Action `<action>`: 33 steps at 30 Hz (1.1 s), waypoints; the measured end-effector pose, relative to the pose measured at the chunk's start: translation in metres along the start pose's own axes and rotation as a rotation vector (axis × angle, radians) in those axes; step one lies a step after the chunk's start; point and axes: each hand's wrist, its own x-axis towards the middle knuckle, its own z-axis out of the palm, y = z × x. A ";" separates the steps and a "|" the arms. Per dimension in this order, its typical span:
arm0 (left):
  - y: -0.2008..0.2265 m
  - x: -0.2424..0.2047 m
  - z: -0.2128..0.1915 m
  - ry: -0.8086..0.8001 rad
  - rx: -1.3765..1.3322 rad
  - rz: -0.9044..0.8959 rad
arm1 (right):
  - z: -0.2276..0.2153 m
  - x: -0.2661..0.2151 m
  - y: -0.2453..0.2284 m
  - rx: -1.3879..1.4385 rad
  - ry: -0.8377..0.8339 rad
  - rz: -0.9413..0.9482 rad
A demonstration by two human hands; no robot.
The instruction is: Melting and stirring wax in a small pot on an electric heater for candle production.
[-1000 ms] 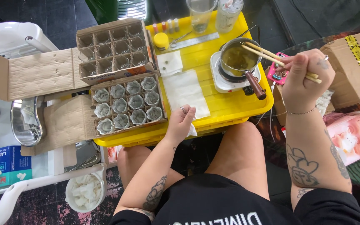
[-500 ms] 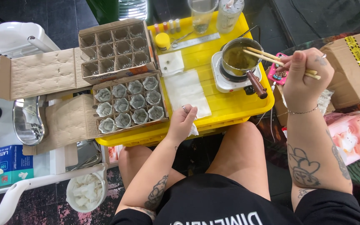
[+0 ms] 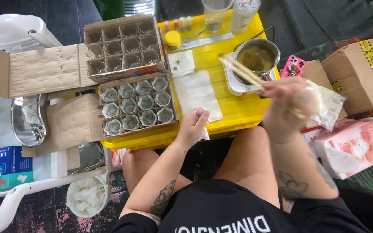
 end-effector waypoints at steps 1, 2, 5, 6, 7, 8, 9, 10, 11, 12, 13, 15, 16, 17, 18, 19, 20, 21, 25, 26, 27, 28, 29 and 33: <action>0.000 -0.001 0.000 0.000 -0.001 -0.001 | 0.017 0.005 -0.001 -0.001 -0.001 0.001; 0.000 -0.001 -0.001 0.004 0.047 0.042 | 0.034 0.011 -0.002 0.021 -0.023 -0.060; 0.006 -0.002 -0.003 0.010 0.130 0.140 | 0.075 0.011 0.014 -0.027 -0.072 -0.039; 0.008 -0.001 -0.003 0.008 0.164 0.197 | 0.086 0.008 0.022 -0.100 -0.097 0.042; 0.008 0.000 -0.003 0.013 0.162 0.198 | 0.097 0.008 0.030 -0.097 -0.102 0.039; 0.009 0.000 -0.004 0.008 0.170 0.184 | 0.108 0.006 0.038 -0.092 -0.104 0.094; 0.009 0.000 -0.004 0.003 0.177 0.170 | 0.119 0.003 0.046 -0.087 -0.107 0.150; 0.009 0.000 -0.004 0.007 0.178 0.169 | 0.126 0.001 0.053 -0.083 -0.109 0.151; 0.009 0.000 -0.004 0.008 0.187 0.168 | 0.132 -0.002 0.059 -0.076 -0.112 0.168; 0.009 0.000 -0.004 0.009 0.197 0.168 | 0.139 -0.004 0.065 -0.069 -0.114 0.185; 0.007 -0.001 -0.004 0.012 0.198 0.167 | 0.142 -0.006 0.068 -0.066 -0.116 0.185; 0.004 -0.002 -0.004 0.018 0.218 0.128 | 0.148 -0.010 0.074 -0.125 -0.155 0.136; 0.006 -0.002 -0.004 0.021 0.217 0.128 | 0.149 -0.011 0.074 -0.124 -0.158 0.136; 0.007 -0.001 -0.004 0.009 0.207 0.144 | 0.150 -0.013 0.075 -0.131 -0.173 0.151; 0.008 -0.002 -0.004 -0.004 0.198 0.160 | 0.150 -0.014 0.076 -0.140 -0.188 0.166; 0.008 -0.002 -0.004 -0.002 0.197 0.160 | 0.150 -0.014 0.075 -0.139 -0.189 0.166; 0.007 -0.001 -0.004 -0.002 0.188 0.155 | 0.150 -0.014 0.074 -0.130 -0.189 0.169; 0.007 -0.001 -0.004 -0.001 0.179 0.149 | 0.149 -0.014 0.073 -0.121 -0.189 0.172; 0.004 -0.001 -0.004 0.006 0.176 0.057 | 0.135 -0.004 0.053 -0.127 -0.201 0.123; 0.003 0.000 -0.004 0.003 0.172 0.122 | 0.129 -0.001 0.047 -0.124 -0.194 0.141; 0.003 0.000 -0.003 0.000 0.167 0.187 | 0.124 0.001 0.041 -0.121 -0.187 0.159; 0.000 0.001 -0.003 -0.003 0.167 0.186 | 0.113 0.006 0.029 -0.124 -0.185 0.160; -0.003 0.002 -0.003 0.001 0.134 0.188 | 0.103 0.011 0.018 -0.110 -0.186 0.114; -0.003 0.000 -0.005 0.015 0.054 0.013 | 0.059 0.037 -0.015 0.041 -0.161 -0.172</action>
